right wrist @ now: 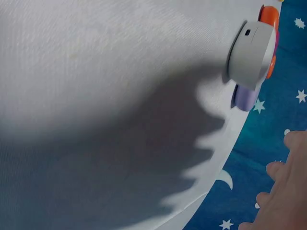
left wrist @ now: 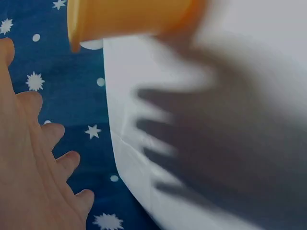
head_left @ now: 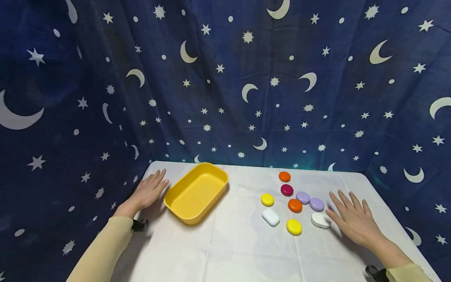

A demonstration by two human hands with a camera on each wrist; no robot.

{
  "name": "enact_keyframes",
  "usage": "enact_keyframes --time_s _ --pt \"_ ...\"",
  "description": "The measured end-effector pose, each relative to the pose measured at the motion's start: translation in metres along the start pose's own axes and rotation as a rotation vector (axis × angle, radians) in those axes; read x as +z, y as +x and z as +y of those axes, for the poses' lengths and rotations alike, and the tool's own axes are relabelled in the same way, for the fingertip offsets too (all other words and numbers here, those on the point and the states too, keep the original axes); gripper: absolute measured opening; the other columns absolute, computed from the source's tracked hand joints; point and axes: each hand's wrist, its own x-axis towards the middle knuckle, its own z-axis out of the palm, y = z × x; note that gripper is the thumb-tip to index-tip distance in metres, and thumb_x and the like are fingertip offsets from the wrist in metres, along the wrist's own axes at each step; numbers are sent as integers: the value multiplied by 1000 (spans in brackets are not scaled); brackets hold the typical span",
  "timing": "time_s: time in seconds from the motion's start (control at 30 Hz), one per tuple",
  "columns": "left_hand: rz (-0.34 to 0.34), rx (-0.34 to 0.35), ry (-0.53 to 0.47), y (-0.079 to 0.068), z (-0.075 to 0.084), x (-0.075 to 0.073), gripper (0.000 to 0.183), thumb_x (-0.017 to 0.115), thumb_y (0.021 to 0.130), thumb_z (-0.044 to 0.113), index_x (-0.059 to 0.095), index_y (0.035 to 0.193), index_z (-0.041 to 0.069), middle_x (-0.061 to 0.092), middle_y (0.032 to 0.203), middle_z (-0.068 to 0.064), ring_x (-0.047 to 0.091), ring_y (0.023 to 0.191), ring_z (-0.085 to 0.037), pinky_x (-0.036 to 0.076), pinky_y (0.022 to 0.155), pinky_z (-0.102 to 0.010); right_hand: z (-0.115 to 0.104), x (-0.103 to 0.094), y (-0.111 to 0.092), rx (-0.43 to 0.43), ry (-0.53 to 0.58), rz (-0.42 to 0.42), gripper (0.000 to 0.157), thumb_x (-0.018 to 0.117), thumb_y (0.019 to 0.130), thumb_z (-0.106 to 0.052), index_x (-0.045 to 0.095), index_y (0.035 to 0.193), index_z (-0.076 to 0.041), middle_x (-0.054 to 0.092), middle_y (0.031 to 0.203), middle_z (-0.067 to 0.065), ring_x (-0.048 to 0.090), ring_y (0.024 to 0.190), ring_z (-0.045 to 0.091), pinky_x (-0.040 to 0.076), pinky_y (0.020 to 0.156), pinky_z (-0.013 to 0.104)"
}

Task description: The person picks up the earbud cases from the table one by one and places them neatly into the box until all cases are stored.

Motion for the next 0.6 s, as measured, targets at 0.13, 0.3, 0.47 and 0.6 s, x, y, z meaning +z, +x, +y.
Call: enact_keyframes --time_s 0.13,0.3,0.47,0.6 --pt "-54 12 -94 9 8 -4 76 26 108 57 15 164 8 13 167 -26 10 151 -52 4 118 -69 -6 -1 1 -21 3 3 75 48 104 -51 28 162 -7 28 159 32 4 150 55 -23 113 64" --pt "-167 -11 -236 20 17 -9 75 38 107 53 10 166 16 13 169 -21 16 152 -47 12 119 -67 -12 -1 0 -64 29 27 73 51 104 -48 30 162 -9 33 157 31 10 150 54 -22 116 59" --pt "-257 -11 -374 30 20 -14 72 48 107 42 13 166 21 23 166 -22 32 146 -47 33 113 -66 -18 -4 0 -90 113 31 73 58 101 -46 34 161 -12 38 155 28 24 144 53 0 118 70" --pt "-354 -44 -521 37 19 -16 67 48 109 32 15 166 22 25 164 -25 35 144 -48 45 104 -64 -22 -7 1 -66 173 -3 75 64 97 -49 40 157 -13 44 152 26 30 140 53 20 108 76"
